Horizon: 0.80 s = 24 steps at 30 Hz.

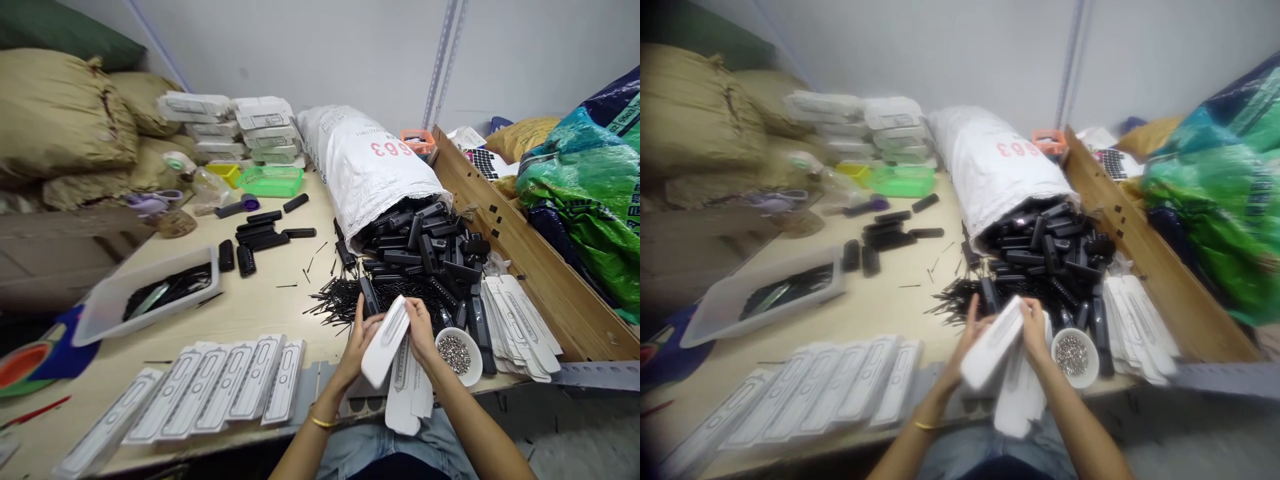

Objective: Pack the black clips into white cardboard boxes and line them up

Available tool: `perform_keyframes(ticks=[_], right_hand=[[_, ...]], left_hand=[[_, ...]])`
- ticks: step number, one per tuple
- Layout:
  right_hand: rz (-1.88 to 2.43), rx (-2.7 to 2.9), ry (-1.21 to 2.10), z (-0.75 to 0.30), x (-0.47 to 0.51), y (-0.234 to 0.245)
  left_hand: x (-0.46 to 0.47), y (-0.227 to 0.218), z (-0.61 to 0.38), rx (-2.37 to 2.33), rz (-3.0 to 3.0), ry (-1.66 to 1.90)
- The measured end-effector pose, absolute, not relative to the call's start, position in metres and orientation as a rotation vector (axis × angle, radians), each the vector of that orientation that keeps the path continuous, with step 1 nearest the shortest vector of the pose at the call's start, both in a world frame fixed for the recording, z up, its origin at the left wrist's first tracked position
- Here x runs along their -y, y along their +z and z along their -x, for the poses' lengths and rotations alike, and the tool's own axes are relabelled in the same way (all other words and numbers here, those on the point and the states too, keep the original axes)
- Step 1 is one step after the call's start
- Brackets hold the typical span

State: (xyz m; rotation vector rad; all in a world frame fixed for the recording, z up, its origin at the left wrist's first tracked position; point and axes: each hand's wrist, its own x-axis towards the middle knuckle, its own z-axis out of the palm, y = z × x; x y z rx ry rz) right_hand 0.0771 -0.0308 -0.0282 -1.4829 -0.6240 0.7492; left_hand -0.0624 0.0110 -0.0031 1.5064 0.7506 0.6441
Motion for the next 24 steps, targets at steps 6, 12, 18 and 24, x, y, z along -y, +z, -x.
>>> perform_keyframes(ticks=[6, 12, 18, 24], right_hand=[[1.793, 1.022, 0.596, -0.052, -0.014, -0.041], [1.983, 1.169, 0.454, -0.061, -0.034, -0.054], [1.611, 1.176, 0.749, -0.128, -0.019, -0.017], [1.36, 1.729, 0.921, -0.116, -0.017, 0.022]], left_hand=[[-0.018, -0.003, 0.087, -0.971, -1.908, 1.021], [-0.048, -0.003, 0.11, -1.522, -1.903, 0.625], [-0.054, -0.009, 0.113, -1.53, -2.085, 0.369], [-0.05, -0.004, 0.091, -1.152, -2.196, 0.506]])
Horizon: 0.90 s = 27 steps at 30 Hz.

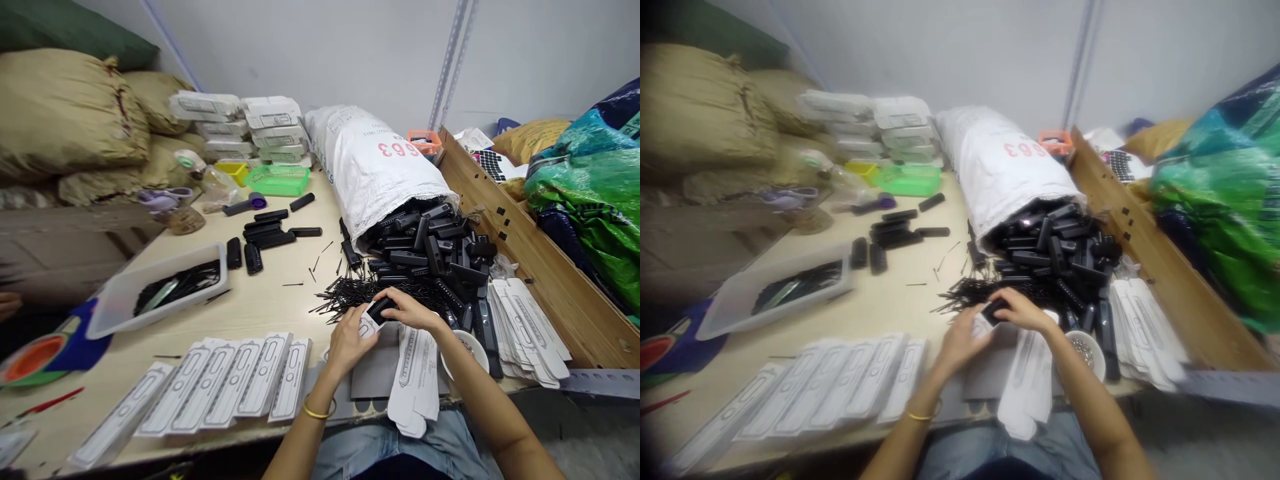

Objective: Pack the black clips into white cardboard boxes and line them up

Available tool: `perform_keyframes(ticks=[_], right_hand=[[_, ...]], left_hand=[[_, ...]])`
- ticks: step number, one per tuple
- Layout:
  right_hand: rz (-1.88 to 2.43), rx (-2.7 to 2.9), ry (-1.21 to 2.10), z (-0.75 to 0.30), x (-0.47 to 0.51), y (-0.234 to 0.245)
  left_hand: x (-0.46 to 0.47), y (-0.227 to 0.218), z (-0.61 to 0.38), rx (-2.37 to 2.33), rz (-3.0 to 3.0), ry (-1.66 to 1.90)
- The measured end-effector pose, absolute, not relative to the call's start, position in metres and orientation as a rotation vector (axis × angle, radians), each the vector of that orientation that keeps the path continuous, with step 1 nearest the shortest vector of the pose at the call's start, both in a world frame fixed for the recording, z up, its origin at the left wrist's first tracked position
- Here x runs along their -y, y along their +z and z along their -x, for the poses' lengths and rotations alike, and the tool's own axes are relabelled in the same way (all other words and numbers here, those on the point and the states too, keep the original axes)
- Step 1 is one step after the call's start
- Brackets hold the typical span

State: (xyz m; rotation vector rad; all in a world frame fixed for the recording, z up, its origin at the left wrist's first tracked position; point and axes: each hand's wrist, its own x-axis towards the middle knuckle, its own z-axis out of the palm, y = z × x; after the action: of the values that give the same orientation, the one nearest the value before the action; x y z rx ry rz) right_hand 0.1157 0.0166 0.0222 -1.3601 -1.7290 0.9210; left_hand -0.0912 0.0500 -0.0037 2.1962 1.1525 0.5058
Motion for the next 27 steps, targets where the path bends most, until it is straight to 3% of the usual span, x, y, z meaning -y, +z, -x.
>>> perform_keyframes(ticks=[5, 7, 11, 15, 19, 21, 27], right_hand=[[2.084, 1.567, 0.44, -0.097, -0.035, -0.01], [2.191, 1.571, 0.384, -0.095, -0.037, -0.025], [2.204, 1.564, 0.351, -0.103, -0.031, -0.033], [2.119, 1.473, 0.351, -0.119, -0.023, -0.008], [1.479, 1.072, 0.782, -0.107, -0.014, 0.022], [1.289, 0.948, 0.818, -0.091, -0.01, 0.029], [1.503, 1.165, 0.61, -0.066, 0.004, 0.025]], left_hand=[[-0.053, -0.011, 0.1, -1.265, -1.897, 0.768], [-0.053, -0.012, 0.103, -1.29, -1.855, 0.841], [-0.053, -0.013, 0.098, -1.244, -1.934, 0.897], [-0.056, -0.013, 0.087, -1.267, -2.066, 0.896], [-0.056, -0.011, 0.078, -1.205, -2.102, 0.873], [-0.052, -0.008, 0.073, -1.144, -2.069, 0.868], [-0.038, -0.003, 0.065, -1.063, -2.006, 0.914]])
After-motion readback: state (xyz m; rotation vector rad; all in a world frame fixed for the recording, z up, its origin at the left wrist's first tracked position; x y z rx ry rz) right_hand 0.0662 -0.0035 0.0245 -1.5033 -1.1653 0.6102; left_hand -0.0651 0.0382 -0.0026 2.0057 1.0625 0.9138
